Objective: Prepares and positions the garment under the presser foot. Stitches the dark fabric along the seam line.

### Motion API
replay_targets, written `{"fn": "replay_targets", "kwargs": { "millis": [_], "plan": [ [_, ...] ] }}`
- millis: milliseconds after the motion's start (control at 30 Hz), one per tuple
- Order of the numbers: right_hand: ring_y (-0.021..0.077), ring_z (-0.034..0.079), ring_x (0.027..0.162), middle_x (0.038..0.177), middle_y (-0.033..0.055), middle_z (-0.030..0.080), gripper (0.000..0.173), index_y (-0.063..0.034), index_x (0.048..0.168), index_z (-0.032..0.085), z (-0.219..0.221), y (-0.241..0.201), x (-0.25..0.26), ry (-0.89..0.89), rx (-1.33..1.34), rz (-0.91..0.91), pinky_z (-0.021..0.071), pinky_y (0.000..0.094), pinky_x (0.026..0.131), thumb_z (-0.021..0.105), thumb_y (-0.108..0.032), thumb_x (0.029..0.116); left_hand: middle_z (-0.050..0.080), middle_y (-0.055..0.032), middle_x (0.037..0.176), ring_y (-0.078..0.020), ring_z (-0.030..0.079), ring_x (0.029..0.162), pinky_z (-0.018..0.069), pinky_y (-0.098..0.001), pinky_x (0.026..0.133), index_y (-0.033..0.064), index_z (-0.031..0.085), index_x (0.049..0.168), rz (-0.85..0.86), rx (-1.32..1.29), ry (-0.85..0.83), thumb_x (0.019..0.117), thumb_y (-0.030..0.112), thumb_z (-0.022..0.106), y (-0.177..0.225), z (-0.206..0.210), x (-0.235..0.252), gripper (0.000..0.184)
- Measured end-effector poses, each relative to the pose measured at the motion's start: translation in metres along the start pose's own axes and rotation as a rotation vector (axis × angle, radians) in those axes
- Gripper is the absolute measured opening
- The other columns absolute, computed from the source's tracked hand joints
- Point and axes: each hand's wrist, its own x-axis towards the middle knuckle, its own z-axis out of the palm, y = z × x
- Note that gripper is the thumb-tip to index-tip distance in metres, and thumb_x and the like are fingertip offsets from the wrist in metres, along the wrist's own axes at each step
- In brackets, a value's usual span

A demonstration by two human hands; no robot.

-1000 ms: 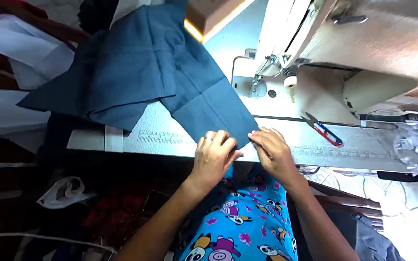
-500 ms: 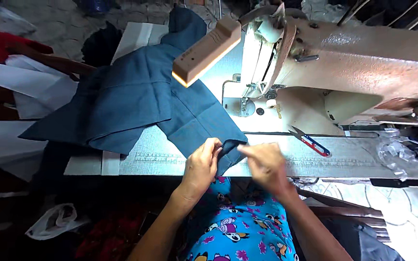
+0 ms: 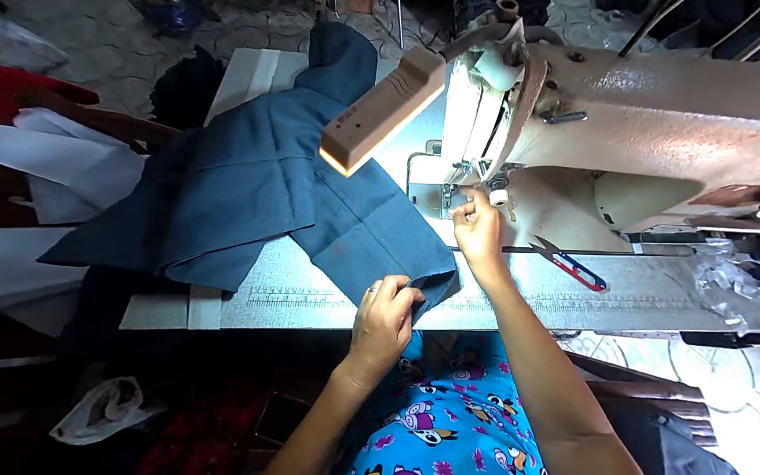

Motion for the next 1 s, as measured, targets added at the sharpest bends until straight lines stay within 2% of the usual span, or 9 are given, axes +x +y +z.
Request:
{"fn": "replay_targets", "kwargs": {
  "millis": [133, 267, 400, 467, 567, 667, 767, 900, 1000],
  "plan": [
    [0.0357, 0.067, 0.091, 0.101, 0.0193, 0.070, 0.018, -0.0004, 0.110, 0.073, -0.022, -0.009, -0.022, -0.112, -0.070, -0.074, 0.0503, 0.0580, 0.083, 0.061, 0.000, 0.0966, 0.072, -0.0139, 0.101, -0.0281, 0.069, 0.094, 0.0551, -0.0404, 0.083, 0.0057, 0.077, 0.101, -0.028, -0.051, 0.008, 0.0947, 0.007, 0.053, 0.001, -0.001, 0.000, 0.024],
    [0.0392, 0.066, 0.095, 0.099, 0.0217, 0.068, 0.024, -0.0015, 0.110, 0.077, -0.022, -0.011, -0.014, -0.169, -0.224, -0.159, 0.0489, 0.0574, 0.086, 0.060, 0.004, 0.0943, 0.074, -0.0124, 0.104, -0.0254, 0.070, 0.099, 0.0550, -0.0402, 0.088, 0.0036, 0.075, 0.110, -0.051, -0.086, -0.006, 0.0959, 0.013, 0.057, 0.000, -0.002, 0.000, 0.025],
    [0.0381, 0.068, 0.100, 0.102, 0.0200, 0.073, 0.027, -0.0040, 0.103, 0.079, -0.020, 0.001, 0.008, -0.183, -0.186, -0.106, 0.0462, 0.0602, 0.091, 0.056, 0.004, 0.0919, 0.073, -0.0121, 0.103, -0.0260, 0.070, 0.097, 0.0556, -0.0400, 0.087, 0.0046, 0.076, 0.109, -0.038, -0.077, 0.009, 0.0950, 0.013, 0.058, -0.001, 0.000, 0.001, 0.024],
    [0.0397, 0.063, 0.107, 0.111, 0.0221, 0.069, 0.025, -0.0003, 0.108, 0.074, -0.025, 0.002, 0.014, -0.200, -0.143, -0.008, 0.0433, 0.0619, 0.091, 0.058, 0.003, 0.0888, 0.073, -0.0127, 0.103, -0.0270, 0.070, 0.096, 0.0559, -0.0404, 0.086, 0.0051, 0.076, 0.108, -0.031, -0.069, 0.013, 0.0950, 0.012, 0.058, -0.001, 0.000, 0.001, 0.023],
    [0.0401, 0.059, 0.115, 0.123, 0.0243, 0.064, 0.039, 0.0060, 0.123, 0.064, -0.019, -0.002, 0.015, -0.125, -0.041, 0.112, 0.0419, 0.0612, 0.096, 0.068, -0.003, 0.0853, 0.073, -0.0126, 0.102, -0.0267, 0.070, 0.094, 0.0555, -0.0402, 0.084, 0.0063, 0.077, 0.107, -0.027, -0.057, 0.018, 0.0946, 0.013, 0.058, 0.000, 0.000, 0.001, 0.023],
    [0.0421, 0.062, 0.103, 0.112, 0.0265, 0.066, 0.038, 0.0113, 0.117, 0.061, -0.002, 0.001, 0.013, -0.068, -0.003, 0.047, 0.0438, 0.0606, 0.094, 0.074, -0.011, 0.0894, 0.073, -0.0124, 0.102, -0.0263, 0.069, 0.095, 0.0550, -0.0398, 0.085, 0.0065, 0.077, 0.106, -0.027, -0.058, 0.013, 0.0947, 0.013, 0.058, 0.000, 0.000, 0.001, 0.023],
    [0.0383, 0.068, 0.091, 0.095, 0.0224, 0.071, 0.018, 0.0098, 0.106, 0.066, 0.000, 0.001, 0.012, -0.040, -0.028, 0.028, 0.0482, 0.0580, 0.090, 0.065, -0.003, 0.0929, 0.073, -0.0127, 0.102, -0.0261, 0.069, 0.096, 0.0551, -0.0381, 0.086, 0.0056, 0.077, 0.107, -0.025, -0.074, 0.017, 0.0944, 0.013, 0.059, -0.001, -0.001, 0.001, 0.023],
    [0.0382, 0.067, 0.092, 0.100, 0.0207, 0.070, 0.019, -0.0002, 0.106, 0.075, -0.020, -0.012, -0.012, -0.142, -0.136, -0.089, 0.0501, 0.0592, 0.082, 0.061, 0.004, 0.0942, 0.073, -0.0131, 0.103, -0.0260, 0.069, 0.097, 0.0550, -0.0383, 0.087, 0.0042, 0.076, 0.109, -0.037, -0.082, 0.016, 0.0950, 0.013, 0.058, -0.001, -0.001, 0.000, 0.024],
    [0.0385, 0.068, 0.094, 0.095, 0.0207, 0.070, 0.029, -0.0052, 0.104, 0.081, -0.007, -0.005, -0.004, -0.097, -0.348, -0.196, 0.0475, 0.0574, 0.086, 0.059, 0.007, 0.0891, 0.073, -0.0118, 0.103, -0.0252, 0.070, 0.098, 0.0552, -0.0389, 0.087, 0.0051, 0.076, 0.110, -0.032, -0.069, 0.009, 0.0952, 0.014, 0.058, -0.002, 0.000, 0.000, 0.025]
  ]
}}
